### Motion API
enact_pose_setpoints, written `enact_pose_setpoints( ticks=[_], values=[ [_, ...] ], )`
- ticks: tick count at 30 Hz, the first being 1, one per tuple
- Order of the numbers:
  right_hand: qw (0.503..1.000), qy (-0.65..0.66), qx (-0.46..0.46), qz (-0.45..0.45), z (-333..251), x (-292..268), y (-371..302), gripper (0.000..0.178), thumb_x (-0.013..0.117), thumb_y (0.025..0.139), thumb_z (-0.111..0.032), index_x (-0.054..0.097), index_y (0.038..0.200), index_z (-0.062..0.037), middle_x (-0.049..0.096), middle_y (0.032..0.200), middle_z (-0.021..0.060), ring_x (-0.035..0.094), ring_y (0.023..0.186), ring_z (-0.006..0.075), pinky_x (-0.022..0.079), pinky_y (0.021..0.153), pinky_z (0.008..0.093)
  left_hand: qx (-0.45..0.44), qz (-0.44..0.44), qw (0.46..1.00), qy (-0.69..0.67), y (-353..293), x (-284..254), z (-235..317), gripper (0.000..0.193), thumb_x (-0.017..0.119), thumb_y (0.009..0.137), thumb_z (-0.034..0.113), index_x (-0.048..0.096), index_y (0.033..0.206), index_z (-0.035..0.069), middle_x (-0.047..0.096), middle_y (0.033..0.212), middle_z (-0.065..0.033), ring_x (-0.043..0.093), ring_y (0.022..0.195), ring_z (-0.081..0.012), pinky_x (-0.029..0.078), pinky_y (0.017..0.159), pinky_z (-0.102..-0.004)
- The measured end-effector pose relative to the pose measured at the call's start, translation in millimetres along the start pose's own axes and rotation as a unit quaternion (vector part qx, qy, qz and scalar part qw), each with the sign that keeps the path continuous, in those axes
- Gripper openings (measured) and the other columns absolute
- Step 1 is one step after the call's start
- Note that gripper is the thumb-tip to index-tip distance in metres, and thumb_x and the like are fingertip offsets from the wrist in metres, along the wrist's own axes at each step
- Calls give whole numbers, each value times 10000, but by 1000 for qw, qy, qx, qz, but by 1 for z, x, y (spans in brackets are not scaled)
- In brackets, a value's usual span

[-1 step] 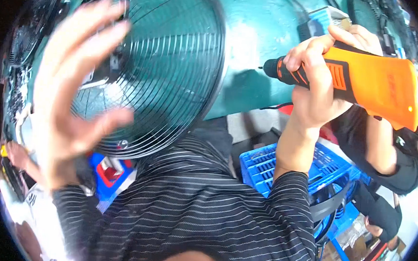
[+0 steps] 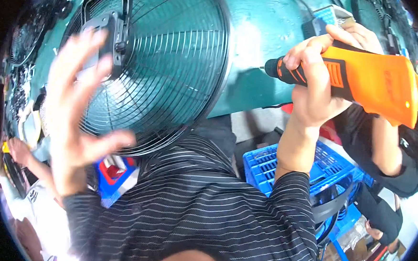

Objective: Assembling industrial fan components at a workstation using an electric screwdriver.

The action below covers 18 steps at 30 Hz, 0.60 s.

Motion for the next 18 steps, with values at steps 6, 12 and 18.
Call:
enact_pose_setpoints(
  ticks=[6,12,18],
  values=[
    [994,-66,-74,41,0,21,4,302,539,843,17,502,1121,128,567,730,152,578,566,231,523,551,368,-183,111,968,132,-149,61,25,1066,810,495,756,566,1336,149,389,1479,-284,335,1364,-516,201,1101,-706],
    [993,-42,-100,37,-6,32,-4,307,556,826,40,501,1124,85,570,716,143,575,548,217,526,549,354,-126,192,963,143,-162,75,20,1001,734,586,799,608,1282,90,543,1350,-231,476,1294,-425,249,1112,-660],
    [993,-61,-80,68,-3,25,-4,121,582,851,50,542,961,82,617,679,116,613,556,170,537,554,313,-106,220,965,95,-145,66,-19,887,810,550,705,677,1202,118,571,1334,-157,501,1269,-403,254,1117,-630]
  ],
)
Point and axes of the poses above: each hand's wrist, its own y-axis towards the middle knuckle, its own x-axis out of the palm, z = x × y, the point moved 6 cm from there along y, towards the middle knuckle
